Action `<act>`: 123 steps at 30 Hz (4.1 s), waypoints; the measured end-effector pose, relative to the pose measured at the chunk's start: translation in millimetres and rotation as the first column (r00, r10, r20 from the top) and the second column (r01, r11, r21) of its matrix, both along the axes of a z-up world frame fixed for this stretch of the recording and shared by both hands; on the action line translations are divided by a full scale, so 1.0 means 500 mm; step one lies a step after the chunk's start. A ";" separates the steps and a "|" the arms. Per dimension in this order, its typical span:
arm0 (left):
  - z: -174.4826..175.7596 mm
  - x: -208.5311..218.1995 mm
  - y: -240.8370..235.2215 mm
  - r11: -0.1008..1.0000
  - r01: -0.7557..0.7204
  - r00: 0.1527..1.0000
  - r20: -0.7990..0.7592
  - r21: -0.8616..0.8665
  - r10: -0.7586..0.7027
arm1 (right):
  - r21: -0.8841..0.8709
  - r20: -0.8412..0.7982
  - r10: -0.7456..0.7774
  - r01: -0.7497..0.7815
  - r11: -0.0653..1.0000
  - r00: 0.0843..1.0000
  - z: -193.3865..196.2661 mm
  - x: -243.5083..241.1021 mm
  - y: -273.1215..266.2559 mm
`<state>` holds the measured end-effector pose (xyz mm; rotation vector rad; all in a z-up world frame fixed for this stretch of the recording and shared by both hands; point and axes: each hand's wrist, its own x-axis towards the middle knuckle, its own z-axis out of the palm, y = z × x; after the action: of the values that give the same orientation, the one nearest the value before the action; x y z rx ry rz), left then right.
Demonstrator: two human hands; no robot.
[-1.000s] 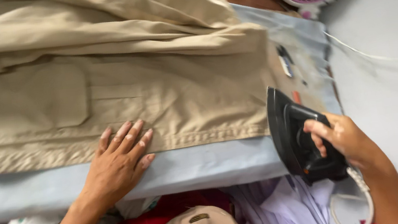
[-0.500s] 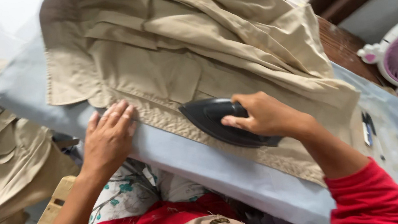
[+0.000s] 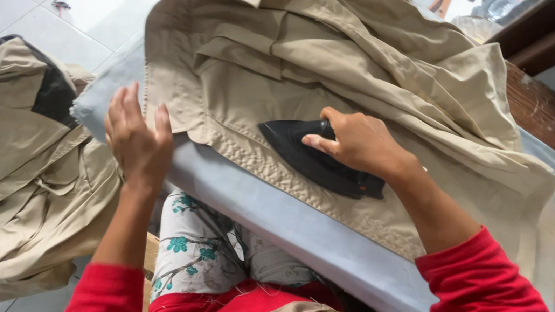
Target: The person uses a seam ripper to remove threads from a beige jacket laid on an ironing board. They then use an iron to press the jacket, smoothing out the fabric and pockets.
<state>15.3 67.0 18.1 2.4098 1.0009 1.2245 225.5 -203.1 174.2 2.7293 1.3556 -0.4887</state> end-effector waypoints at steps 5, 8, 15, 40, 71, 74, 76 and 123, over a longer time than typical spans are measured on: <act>-0.041 0.076 0.106 0.961 -0.168 0.972 -0.199 -0.219 0.125 | 0.030 0.004 -0.003 0.003 1.000 1.000 -0.013 -0.013 0.034; -0.060 0.094 0.130 0.939 -0.145 0.955 -0.293 -0.313 0.050 | 0.053 0.071 -0.048 0.044 0.998 0.996 -0.037 0.003 0.069; -0.090 0.075 0.115 0.989 -0.117 0.977 -0.191 -0.091 0.098 | 0.023 -0.003 -0.068 0.068 0.997 0.998 0.023 -0.063 0.063; 0.037 0.097 -0.225 -0.379 0.571 0.813 0.567 -0.728 0.136 | -0.200 -0.061 -0.278 0.261 0.944 0.959 0.027 -0.164 -0.137; -0.063 0.183 -0.092 -0.143 0.758 0.589 0.573 -0.637 0.570 | -0.115 -0.139 -0.081 0.065 0.991 0.987 0.020 -0.098 -0.130; -0.081 0.145 -0.052 -0.101 0.793 0.535 0.607 -0.601 0.587 | -0.093 -0.147 -0.100 0.087 0.992 0.984 0.021 -0.131 -0.088; -0.050 0.124 -0.046 -0.001 0.773 0.532 0.647 -0.635 0.546 | -0.057 -0.132 -0.055 0.048 0.997 0.990 0.008 -0.142 -0.047; -0.004 -0.034 -0.255 0.932 0.329 0.814 -0.454 -0.152 -0.362 | -0.101 0.114 -0.385 0.396 0.913 0.916 -0.036 -0.164 -0.358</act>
<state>-1.7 -60.5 16.2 2.7420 0.6431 0.4705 143.4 -381.9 156.1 2.8800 0.7261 -0.4410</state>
